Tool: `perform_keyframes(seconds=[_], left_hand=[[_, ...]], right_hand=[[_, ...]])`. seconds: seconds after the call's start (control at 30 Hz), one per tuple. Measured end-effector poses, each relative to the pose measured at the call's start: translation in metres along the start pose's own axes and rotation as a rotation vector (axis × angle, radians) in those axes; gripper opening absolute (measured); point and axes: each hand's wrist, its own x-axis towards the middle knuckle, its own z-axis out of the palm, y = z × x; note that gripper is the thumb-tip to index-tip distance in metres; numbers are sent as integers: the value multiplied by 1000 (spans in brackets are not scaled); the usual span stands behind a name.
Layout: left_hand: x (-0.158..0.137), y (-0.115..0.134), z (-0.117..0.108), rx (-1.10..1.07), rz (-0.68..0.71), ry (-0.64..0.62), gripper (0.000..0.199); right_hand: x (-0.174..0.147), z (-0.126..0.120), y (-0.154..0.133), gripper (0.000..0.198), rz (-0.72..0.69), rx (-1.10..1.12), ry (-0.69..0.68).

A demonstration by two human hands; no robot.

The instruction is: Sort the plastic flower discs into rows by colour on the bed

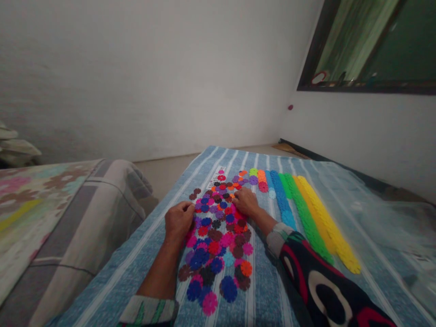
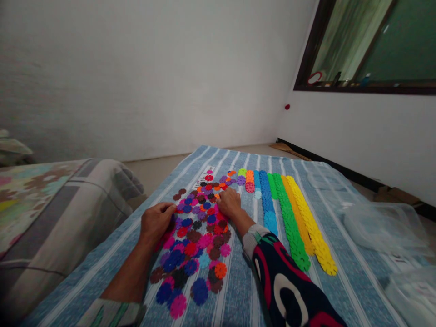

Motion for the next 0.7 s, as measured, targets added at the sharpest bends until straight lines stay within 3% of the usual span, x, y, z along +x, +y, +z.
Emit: perform_keyframes(seconds=[0.4, 0.7], left_hand=[[0, 0, 3, 40, -22, -33, 33], [-1, 2, 6, 50, -30, -44, 31]], right_hand=[[11, 8, 6, 11, 139, 280, 63], [11, -5, 24, 14, 135, 558, 138]])
